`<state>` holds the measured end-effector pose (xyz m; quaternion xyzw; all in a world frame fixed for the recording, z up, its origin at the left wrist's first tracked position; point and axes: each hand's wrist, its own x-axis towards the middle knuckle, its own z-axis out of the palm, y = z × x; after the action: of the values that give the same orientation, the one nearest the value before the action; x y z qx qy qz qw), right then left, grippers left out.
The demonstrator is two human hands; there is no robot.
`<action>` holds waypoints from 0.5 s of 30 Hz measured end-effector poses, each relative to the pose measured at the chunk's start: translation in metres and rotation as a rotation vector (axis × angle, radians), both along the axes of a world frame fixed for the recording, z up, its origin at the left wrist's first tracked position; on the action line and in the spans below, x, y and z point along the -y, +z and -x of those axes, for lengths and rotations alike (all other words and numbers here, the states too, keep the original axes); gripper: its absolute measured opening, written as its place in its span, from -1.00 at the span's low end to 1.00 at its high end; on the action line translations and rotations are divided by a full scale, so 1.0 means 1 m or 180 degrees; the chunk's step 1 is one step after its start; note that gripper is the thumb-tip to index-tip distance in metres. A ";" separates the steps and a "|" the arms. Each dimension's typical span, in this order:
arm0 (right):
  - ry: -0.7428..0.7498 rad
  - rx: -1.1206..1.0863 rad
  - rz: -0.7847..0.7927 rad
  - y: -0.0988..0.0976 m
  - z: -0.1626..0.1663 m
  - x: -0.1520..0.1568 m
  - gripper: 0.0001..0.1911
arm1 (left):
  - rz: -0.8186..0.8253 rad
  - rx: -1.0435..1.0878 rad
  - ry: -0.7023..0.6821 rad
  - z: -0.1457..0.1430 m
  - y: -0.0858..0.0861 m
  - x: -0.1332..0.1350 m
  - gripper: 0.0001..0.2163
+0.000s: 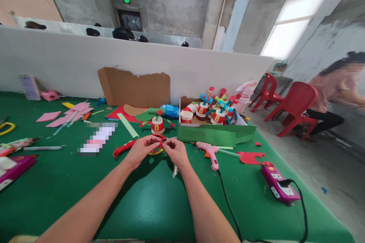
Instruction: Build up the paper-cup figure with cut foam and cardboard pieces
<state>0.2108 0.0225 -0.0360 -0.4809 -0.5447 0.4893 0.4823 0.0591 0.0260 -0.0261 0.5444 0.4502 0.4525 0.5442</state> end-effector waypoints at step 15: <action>0.0087 -0.0139 0.0104 0.002 0.000 0.000 -0.80 | 0.0210 0.0147 -0.0165 -0.002 0.001 0.003 -0.74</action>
<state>0.2110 0.0220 -0.0342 -0.4704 -0.5324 0.5151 0.4794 0.0608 0.0234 -0.0250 0.5272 0.4380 0.4356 0.5836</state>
